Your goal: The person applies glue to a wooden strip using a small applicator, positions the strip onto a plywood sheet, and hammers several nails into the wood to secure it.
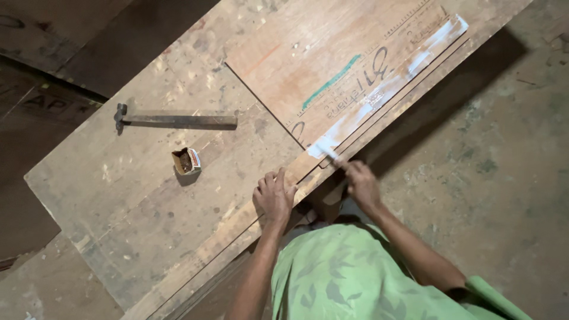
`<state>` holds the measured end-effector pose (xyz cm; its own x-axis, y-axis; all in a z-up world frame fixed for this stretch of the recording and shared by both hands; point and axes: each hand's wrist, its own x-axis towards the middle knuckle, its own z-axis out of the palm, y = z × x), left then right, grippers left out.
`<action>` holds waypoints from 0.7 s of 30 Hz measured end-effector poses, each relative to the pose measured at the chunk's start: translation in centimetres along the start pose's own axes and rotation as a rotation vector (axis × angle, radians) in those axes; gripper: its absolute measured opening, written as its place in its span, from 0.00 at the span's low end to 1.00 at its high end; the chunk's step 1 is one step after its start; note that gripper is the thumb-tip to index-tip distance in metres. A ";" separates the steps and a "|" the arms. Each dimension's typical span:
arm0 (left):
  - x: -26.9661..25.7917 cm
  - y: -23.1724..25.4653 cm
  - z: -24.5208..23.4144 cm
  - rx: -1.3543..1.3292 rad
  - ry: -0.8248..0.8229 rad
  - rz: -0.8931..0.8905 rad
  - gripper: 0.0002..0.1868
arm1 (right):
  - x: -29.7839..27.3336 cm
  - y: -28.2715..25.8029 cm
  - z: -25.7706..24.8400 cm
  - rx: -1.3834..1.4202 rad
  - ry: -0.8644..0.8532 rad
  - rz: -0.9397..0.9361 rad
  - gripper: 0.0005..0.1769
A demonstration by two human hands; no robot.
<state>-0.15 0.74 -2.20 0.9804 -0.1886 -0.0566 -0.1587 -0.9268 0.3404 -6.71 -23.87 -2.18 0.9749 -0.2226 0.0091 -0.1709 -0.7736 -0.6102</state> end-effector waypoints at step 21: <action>0.8 1.8 0.5 0.023 0.019 -0.017 0.35 | 22.7 11.8 -21.5 0.336 0.377 0.097 0.21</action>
<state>0.31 -1.23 -2.14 0.9850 -0.1668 -0.0444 -0.1444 -0.9372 0.3175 10.36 -50.83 7.90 0.8268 -0.5304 0.1875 -0.1422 -0.5196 -0.8425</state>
